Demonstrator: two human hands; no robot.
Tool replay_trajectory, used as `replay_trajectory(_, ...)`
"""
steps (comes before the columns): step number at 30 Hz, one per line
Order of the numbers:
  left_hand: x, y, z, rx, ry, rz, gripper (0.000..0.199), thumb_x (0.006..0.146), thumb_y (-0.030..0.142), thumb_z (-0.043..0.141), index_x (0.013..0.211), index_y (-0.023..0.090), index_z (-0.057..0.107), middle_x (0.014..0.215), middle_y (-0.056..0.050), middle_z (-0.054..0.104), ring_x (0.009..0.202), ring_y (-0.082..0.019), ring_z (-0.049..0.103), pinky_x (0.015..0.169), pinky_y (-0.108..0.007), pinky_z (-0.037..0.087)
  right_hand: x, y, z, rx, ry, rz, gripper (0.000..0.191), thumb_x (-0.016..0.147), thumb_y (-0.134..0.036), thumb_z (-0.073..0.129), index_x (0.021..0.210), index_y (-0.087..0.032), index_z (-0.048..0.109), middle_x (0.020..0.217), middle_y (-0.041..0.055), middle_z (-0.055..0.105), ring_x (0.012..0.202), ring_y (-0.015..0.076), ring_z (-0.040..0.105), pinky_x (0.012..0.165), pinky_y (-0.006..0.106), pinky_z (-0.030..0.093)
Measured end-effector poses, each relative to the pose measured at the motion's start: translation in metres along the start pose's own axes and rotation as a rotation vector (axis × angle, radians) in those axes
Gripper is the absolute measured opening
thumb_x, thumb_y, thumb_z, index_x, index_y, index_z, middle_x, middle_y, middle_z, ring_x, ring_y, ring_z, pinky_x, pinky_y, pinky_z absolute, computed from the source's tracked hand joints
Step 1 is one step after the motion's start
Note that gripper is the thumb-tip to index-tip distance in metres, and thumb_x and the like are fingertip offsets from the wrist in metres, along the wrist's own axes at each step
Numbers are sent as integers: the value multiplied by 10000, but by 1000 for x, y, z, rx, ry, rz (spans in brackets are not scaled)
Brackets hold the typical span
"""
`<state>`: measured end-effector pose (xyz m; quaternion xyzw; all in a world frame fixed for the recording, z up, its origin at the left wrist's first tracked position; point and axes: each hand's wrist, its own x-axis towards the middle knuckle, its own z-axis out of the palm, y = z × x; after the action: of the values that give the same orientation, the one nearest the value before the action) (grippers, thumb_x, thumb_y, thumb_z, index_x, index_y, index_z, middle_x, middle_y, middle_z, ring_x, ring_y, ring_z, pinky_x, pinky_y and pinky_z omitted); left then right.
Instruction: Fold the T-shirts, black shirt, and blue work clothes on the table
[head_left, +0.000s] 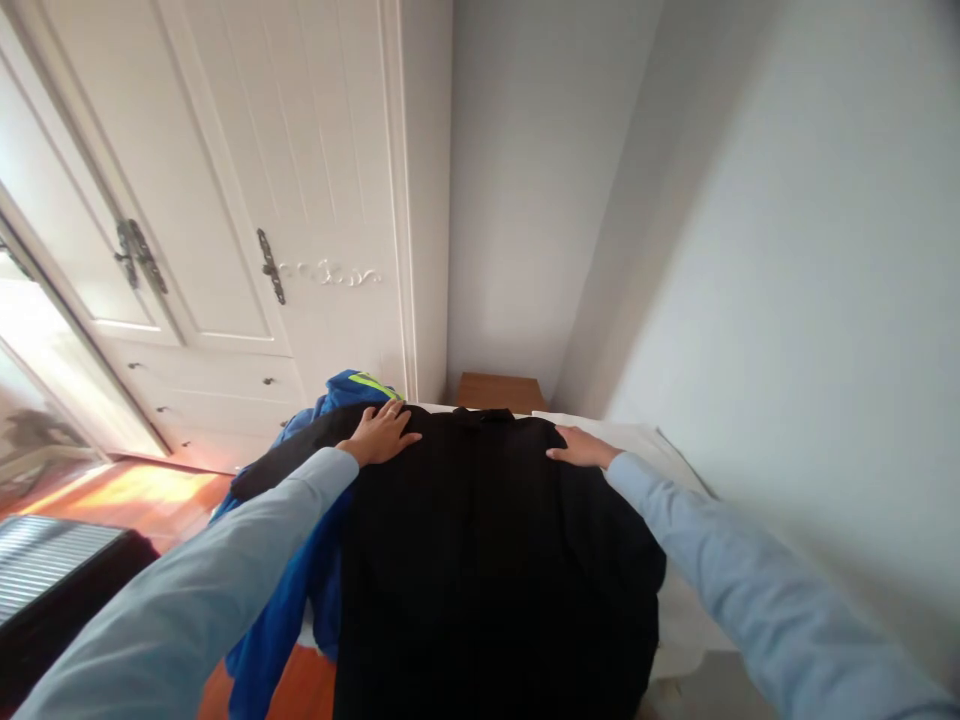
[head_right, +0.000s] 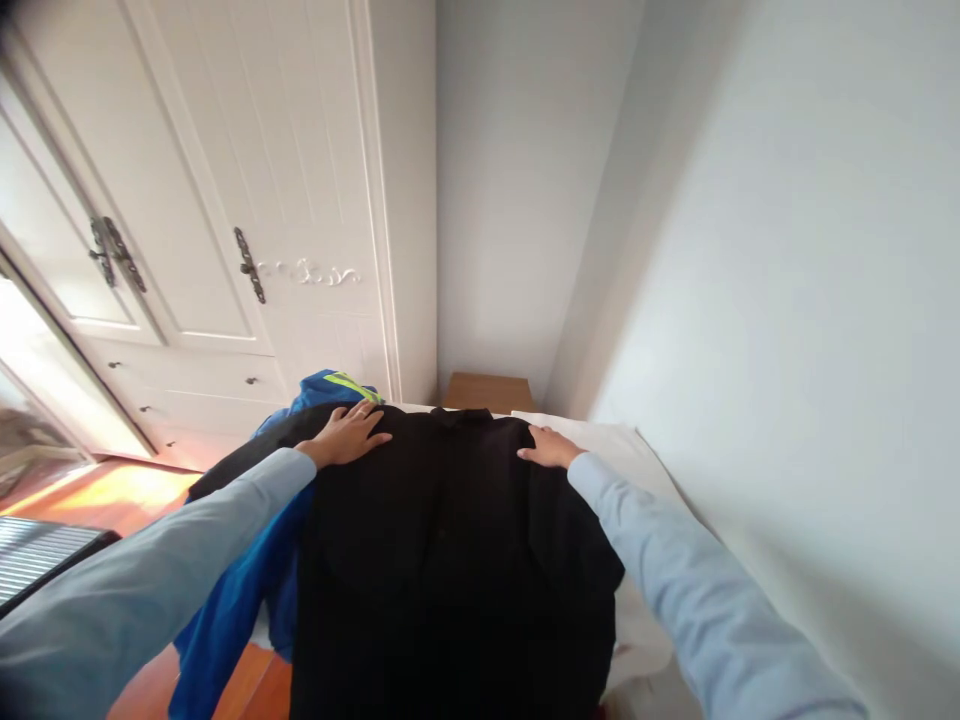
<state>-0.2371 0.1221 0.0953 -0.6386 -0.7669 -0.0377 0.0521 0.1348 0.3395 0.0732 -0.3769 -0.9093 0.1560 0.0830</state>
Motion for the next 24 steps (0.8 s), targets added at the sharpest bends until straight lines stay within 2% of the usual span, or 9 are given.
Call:
replay_trajectory(3, -1, -12, 20, 79, -127, 47, 580, 993, 539, 406, 1396, 157, 572, 1588, -225, 402, 1523, -352, 265, 1170, -585, 233, -26, 21, 6, 133, -54, 33, 556, 705, -439, 831, 1212, -253, 699, 1110, 78, 771, 1148, 352, 663, 989, 405, 504)
replay_trajectory(5, 0, -19, 28, 112, -192, 51, 558, 985, 548, 414, 1330, 170, 637, 1580, -216, 419, 1522, -361, 271, 1176, -597, 221, -43, 35, 6, 198, -84, 94, 485, 674, -404, 839, 1118, -240, 734, 1062, 77, 779, 1098, 365, 681, 958, 412, 515)
replay_trajectory(8, 6, -17, 31, 118, -168, 32, 504, 944, 552, 499, 1244, 199, 698, 1565, -198, 451, 1519, -391, 266, 1180, -637, 180, -63, 51, 7, 147, -83, 230, 354, 665, -334, 809, 995, -220, 751, 1008, 80, 781, 1019, 358, 704, 914, 412, 520)
replay_trajectory(12, 16, 8, 31, 103, -85, 111, 521, 940, 552, 520, 1291, 197, 670, 1562, -201, 453, 1518, -381, 271, 1196, -626, 154, -75, 57, 7, 111, -51, 317, 273, 682, -245, 741, 954, -216, 751, 887, 48, 775, 941, 297, 719, 849, 350, 524)
replay_trajectory(15, 19, 32, 35, 52, -117, 213, 594, 955, 582, 484, 1372, 179, 613, 1566, -206, 445, 1516, -367, 283, 1207, -591, 176, -74, 62, -5, 120, -16, 292, 184, 690, -214, 700, 865, -221, 758, 874, 46, 777, 926, 286, 719, 839, 338, 519)
replay_trajectory(18, 20, 52, 46, -14, -200, 257, 691, 970, 639, 403, 1470, 177, 521, 1596, -195, 403, 1534, -350, 245, 1214, -557, 194, -67, 76, -31, 152, 48, 269, 156, 710, -208, 665, 834, -228, 757, 927, 54, 785, 947, 281, 715, 869, 339, 514)
replay_trajectory(21, 19, 67, 63, -76, -325, 197, 782, 974, 666, 346, 1558, 148, 389, 1635, -212, 309, 1544, -354, 210, 1202, -549, 235, -61, 98, -55, 125, 181, 404, 216, 695, -192, 663, 891, -234, 743, 969, 58, 776, 1005, 279, 695, 928, 346, 496)
replay_trajectory(24, 14, 75, 80, -119, -355, 103, 826, 981, 667, 304, 1604, 126, 272, 1669, -214, 187, 1553, -372, 151, 1206, -571, 211, -64, 115, -61, 141, 192, 559, 363, 643, -188, 712, 1006, -190, 722, 1009, 100, 763, 995, 290, 697, 919, 360, 514)
